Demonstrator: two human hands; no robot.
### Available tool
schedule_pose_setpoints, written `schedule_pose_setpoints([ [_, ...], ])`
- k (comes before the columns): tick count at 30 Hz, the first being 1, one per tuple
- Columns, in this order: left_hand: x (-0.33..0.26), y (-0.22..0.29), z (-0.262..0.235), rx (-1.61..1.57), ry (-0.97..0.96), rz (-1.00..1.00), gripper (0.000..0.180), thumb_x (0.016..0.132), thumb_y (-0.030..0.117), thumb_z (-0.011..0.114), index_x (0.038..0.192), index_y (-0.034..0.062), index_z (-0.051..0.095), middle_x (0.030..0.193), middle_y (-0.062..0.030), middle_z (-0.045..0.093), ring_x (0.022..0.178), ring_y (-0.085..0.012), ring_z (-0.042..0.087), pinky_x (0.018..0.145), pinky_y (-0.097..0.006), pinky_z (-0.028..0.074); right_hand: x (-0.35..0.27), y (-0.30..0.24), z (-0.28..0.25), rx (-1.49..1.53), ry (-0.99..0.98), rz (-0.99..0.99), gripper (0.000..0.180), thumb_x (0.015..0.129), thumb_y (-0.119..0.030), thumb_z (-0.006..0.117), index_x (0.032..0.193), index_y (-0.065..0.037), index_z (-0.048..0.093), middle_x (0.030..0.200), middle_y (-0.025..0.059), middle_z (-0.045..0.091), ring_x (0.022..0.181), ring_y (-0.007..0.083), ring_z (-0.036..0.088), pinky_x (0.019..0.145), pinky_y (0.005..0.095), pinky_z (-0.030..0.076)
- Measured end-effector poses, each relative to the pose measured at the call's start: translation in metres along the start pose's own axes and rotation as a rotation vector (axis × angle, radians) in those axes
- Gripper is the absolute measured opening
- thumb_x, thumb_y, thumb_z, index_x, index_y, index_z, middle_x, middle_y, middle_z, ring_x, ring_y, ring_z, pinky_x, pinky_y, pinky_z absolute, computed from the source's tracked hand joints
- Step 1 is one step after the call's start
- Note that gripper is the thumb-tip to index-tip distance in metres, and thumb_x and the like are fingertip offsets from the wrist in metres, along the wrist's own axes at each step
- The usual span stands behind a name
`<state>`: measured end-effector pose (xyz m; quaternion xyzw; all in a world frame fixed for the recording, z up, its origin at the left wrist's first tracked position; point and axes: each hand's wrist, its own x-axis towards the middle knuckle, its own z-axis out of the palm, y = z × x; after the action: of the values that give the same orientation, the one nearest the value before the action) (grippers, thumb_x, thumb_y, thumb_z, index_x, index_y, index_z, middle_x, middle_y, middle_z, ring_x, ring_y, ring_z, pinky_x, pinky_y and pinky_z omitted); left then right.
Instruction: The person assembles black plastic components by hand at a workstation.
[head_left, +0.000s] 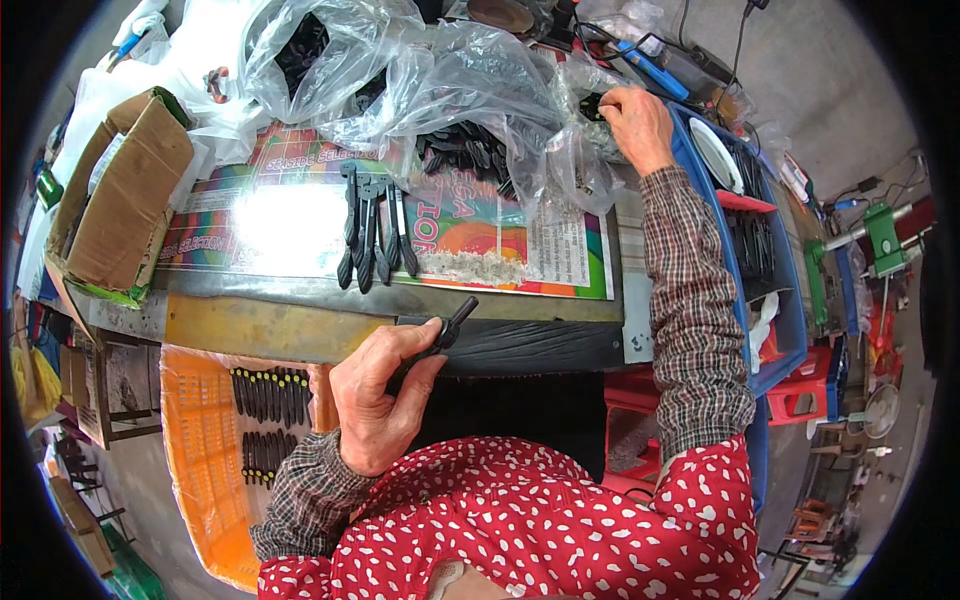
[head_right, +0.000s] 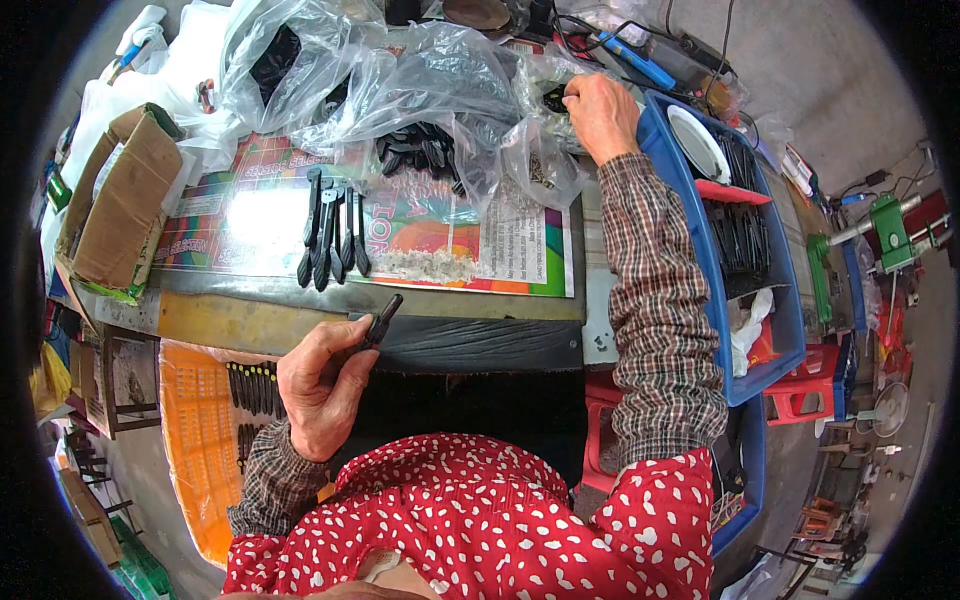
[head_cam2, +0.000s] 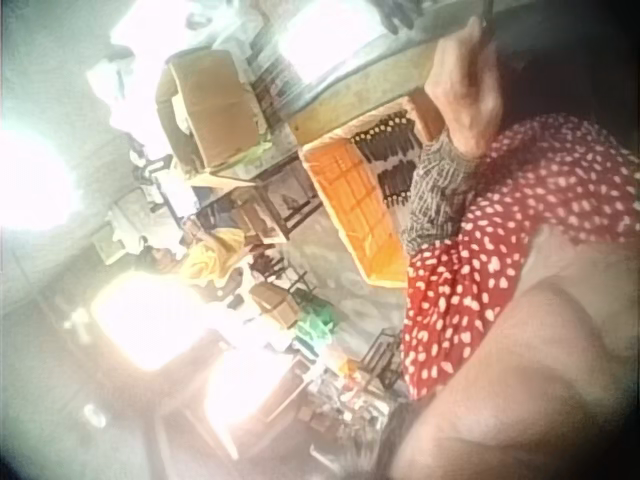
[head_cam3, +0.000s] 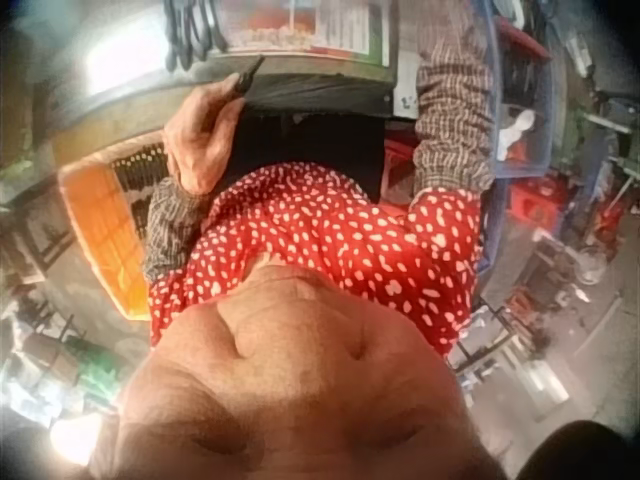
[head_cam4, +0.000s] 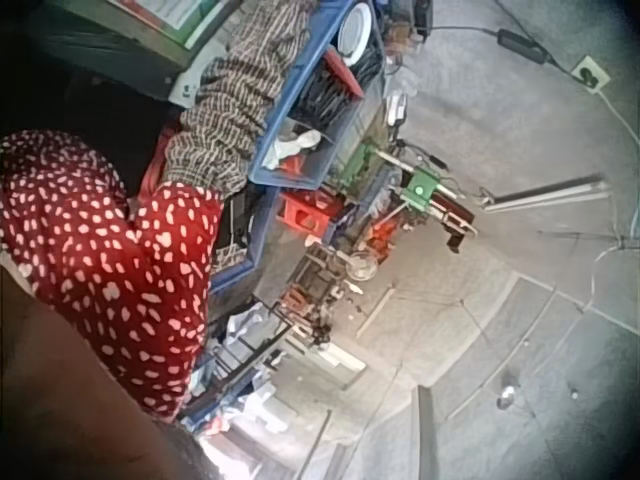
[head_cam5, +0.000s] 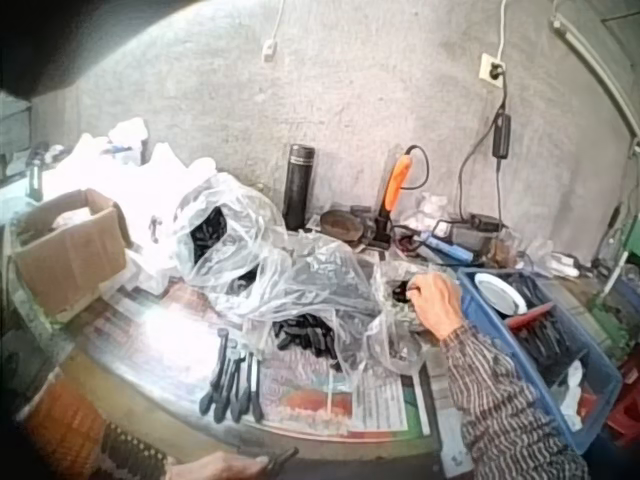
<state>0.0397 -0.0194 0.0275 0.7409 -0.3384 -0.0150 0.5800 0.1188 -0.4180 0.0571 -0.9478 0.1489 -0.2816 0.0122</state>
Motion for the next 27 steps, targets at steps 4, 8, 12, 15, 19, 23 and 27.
schedule_pose_setpoints([
  [4, 0.001, -0.001, 0.0, 0.015, 0.002, 0.009, 0.031, 0.072, -0.009, 0.067, 0.101, -0.0025, 0.061, 0.088, -0.0147, 0.065, 0.076, -0.0229, 0.064, 0.068, -0.028, 0.049, 0.009, -0.001, 0.012, -0.026, -0.132, 0.089, 0.019, 0.075, -0.021, 0.067, 0.087, -0.007, 0.07, 0.088, 0.0175, 0.066, 0.086, 0.036, 0.062, 0.075, 0.0441, 0.048],
  [8, 0.001, -0.001, -0.001, 0.016, -0.017, 0.007, 0.033, 0.071, -0.009, 0.068, 0.102, -0.0024, 0.061, 0.087, -0.0144, 0.065, 0.076, -0.0245, 0.064, 0.068, -0.028, 0.049, 0.017, 0.008, 0.028, -0.109, -0.179, 0.119, 0.022, 0.073, -0.023, 0.068, 0.087, -0.007, 0.07, 0.087, 0.0191, 0.066, 0.086, 0.0367, 0.062, 0.075, 0.0451, 0.048],
  [12, 0.002, -0.001, 0.0, 0.014, -0.028, 0.049, 0.028, 0.076, -0.012, 0.062, 0.103, -0.005, 0.06, 0.086, -0.0086, 0.061, 0.073, -0.0097, 0.055, 0.066, -0.021, 0.045, 0.018, 0.011, 0.035, -0.102, -0.167, 0.133, 0.022, 0.073, -0.022, 0.066, 0.088, -0.007, 0.07, 0.088, 0.0202, 0.065, 0.087, 0.0376, 0.062, 0.075, 0.0457, 0.048],
  [15, 0.002, 0.0, 0.0, 0.013, -0.024, 0.032, 0.027, 0.076, -0.011, 0.063, 0.102, -0.0049, 0.061, 0.085, -0.0086, 0.061, 0.072, -0.0103, 0.056, 0.066, -0.021, 0.045, 0.016, 0.009, 0.036, -0.086, -0.131, 0.122, 0.021, 0.073, -0.021, 0.064, 0.088, -0.008, 0.07, 0.089, 0.0196, 0.065, 0.087, 0.0377, 0.062, 0.076, 0.0457, 0.048],
  [19, 0.003, -0.001, 0.0, 0.013, -0.013, 0.043, 0.027, 0.076, -0.011, 0.063, 0.102, -0.0049, 0.061, 0.085, -0.008, 0.06, 0.072, -0.0098, 0.055, 0.066, -0.021, 0.045, 0.014, 0.008, 0.036, -0.048, -0.043, 0.113, 0.02, 0.076, -0.02, 0.06, 0.09, -0.009, 0.069, 0.088, 0.0174, 0.066, 0.086, 0.0367, 0.062, 0.077, 0.0452, 0.048],
  [23, 0.001, 0.0, -0.001, -0.007, -0.024, 0.012, 0.028, 0.077, -0.011, 0.062, 0.104, -0.0047, 0.06, 0.083, -0.0064, 0.059, 0.07, -0.0082, 0.054, 0.063, -0.02, 0.044, 0.003, 0.008, 0.027, -0.05, 0.064, 0.056, 0.02, 0.08, -0.021, 0.058, 0.091, -0.008, 0.068, 0.086, 0.0149, 0.066, 0.086, 0.0354, 0.062, 0.076, 0.0444, 0.048],
  [27, -0.003, -0.003, 0.0, -0.044, -0.008, 0.005, 0.027, 0.078, -0.011, 0.061, 0.105, -0.0049, 0.06, 0.081, -0.0038, 0.058, 0.066, -0.0064, 0.053, 0.06, -0.018, 0.043, -0.011, -0.006, 0.001, 0.291, 0.155, 0.072, 0.019, 0.084, -0.02, 0.056, 0.091, -0.005, 0.066, 0.085, 0.0131, 0.067, 0.076, 0.0299, 0.065, 0.069, 0.0382, 0.049],
])
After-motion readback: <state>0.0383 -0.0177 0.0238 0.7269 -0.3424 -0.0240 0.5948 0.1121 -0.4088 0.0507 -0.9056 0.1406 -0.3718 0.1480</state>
